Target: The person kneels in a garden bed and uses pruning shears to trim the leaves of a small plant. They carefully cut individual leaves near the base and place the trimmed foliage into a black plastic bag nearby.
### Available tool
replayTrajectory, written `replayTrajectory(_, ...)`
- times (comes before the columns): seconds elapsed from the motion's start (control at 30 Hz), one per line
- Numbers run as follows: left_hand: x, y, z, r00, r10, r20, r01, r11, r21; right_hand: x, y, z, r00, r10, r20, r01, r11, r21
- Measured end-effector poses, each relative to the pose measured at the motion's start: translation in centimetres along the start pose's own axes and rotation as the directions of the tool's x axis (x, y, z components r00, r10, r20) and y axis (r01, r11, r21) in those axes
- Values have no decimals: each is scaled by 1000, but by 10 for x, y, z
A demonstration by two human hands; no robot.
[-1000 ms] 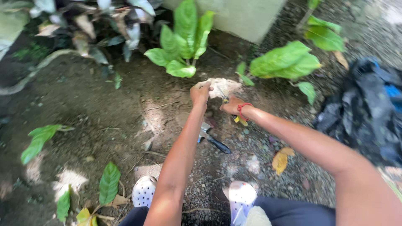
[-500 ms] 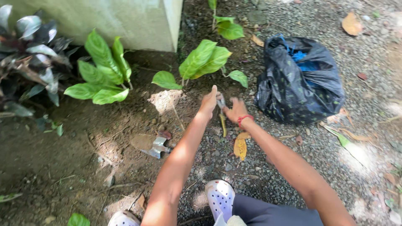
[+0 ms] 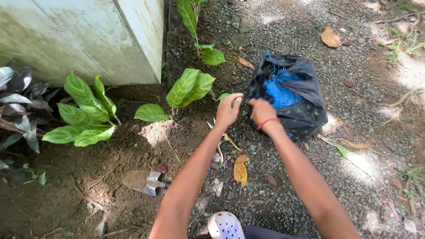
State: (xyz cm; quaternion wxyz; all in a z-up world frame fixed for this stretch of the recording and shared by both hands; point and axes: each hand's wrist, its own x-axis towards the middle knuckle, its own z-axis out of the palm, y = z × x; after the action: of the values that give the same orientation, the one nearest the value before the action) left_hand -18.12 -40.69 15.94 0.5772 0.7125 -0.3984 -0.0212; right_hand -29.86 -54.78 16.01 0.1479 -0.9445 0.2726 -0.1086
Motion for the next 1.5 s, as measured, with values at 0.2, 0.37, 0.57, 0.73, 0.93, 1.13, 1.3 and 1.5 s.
replayTrajectory(0.2, -10, -27, 50, 889, -185, 419, 41, 943, 329, -51, 8, 23, 943, -165, 289, 154, 986, 60)
replayTrajectory(0.37, -29, -50, 68, 848, -339, 407, 121, 872, 475, -24, 58, -30, 947, -268, 178, 210, 934, 290)
replayTrajectory(0.57, -26, -1, 49, 795, -357, 490, -46, 771, 636, 16, 111, 1, 991, -134, 5, 132, 984, 116)
replayTrajectory(0.73, -17, 35, 28, 795, -319, 516, -90, 779, 621, 30, 140, 2, 983, 181, 9, -181, 982, -50)
replayTrajectory(0.93, -14, 15, 65, 895, 144, 423, -321, 865, 385, 20, 124, -25, 970, 192, -149, -168, 973, 156)
replayTrajectory(1.13, -26, -3, 92, 825, -33, 564, -410, 654, 636, 2, 108, -51, 970, 218, -103, -170, 922, 348)
replayTrajectory(1.3, -39, -12, 77, 806, -206, 555, -300, 666, 683, 5, 111, -35, 998, -21, -58, 32, 979, 201)
replayTrajectory(1.5, -34, -2, 73, 812, -238, 532, -274, 651, 708, 0, 91, -6, 972, -56, -230, 85, 990, 114)
